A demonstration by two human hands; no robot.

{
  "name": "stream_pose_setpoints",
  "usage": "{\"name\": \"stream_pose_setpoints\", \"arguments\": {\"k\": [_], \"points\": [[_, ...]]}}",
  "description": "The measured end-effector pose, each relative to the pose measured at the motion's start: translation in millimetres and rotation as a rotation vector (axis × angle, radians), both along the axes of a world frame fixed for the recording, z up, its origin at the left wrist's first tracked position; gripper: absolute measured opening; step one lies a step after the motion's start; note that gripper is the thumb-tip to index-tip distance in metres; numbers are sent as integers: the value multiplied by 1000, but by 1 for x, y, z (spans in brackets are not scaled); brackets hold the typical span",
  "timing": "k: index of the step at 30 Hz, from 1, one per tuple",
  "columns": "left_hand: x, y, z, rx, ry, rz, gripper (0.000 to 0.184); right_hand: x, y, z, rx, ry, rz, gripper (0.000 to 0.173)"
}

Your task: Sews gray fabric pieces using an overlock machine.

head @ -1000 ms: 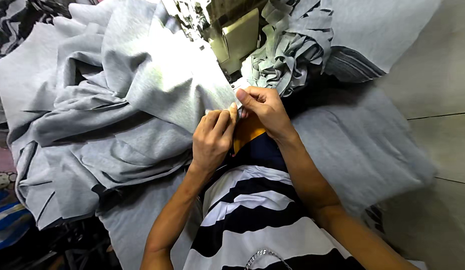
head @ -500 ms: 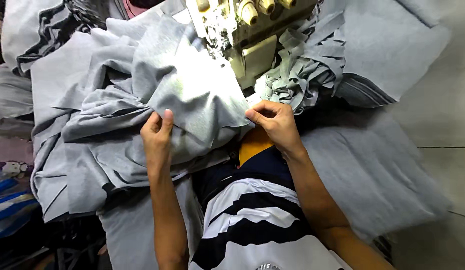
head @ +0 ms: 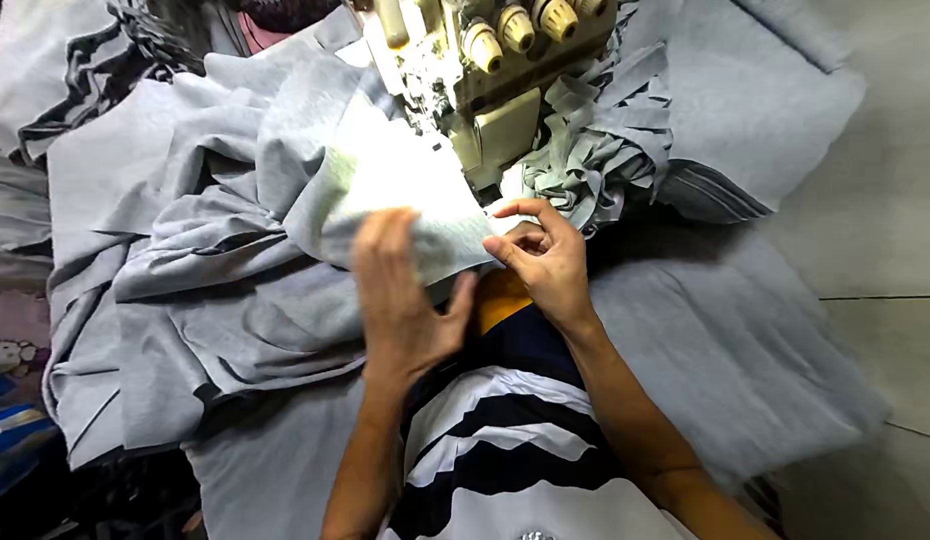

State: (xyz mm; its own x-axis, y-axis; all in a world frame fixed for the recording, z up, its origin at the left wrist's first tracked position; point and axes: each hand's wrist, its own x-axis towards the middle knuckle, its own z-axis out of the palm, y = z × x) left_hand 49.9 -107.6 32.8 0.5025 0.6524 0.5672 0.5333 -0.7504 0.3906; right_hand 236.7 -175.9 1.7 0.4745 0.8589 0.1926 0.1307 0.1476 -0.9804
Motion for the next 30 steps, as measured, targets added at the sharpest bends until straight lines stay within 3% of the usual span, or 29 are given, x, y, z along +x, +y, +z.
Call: {"name": "stream_pose_setpoints", "arguments": {"k": [3,7,12,16,20,26,30], "points": [[37,3,-27,55,268,-51,100,-1,-1,0,53,-35,-27,15],[40,14,-47,150,300,105,107,-2,0,-7,63,-28,-65,13],[9,19,-49,145,272,232,99,-7,1,-11,112,31,-69,15],[-13,19,-52,98,292,272,108,-8,3,-18,129,66,-71,16],[-24,30,-50,37,276,261,117,-7,15,-19,152,75,-67,15],[-32,65,-32,-19,233,227,110,-5,49,-6,149,-35,-68,16],[-36,83,-19,-94,263,147,115,-8,71,10,141,-135,-135,15]]}}
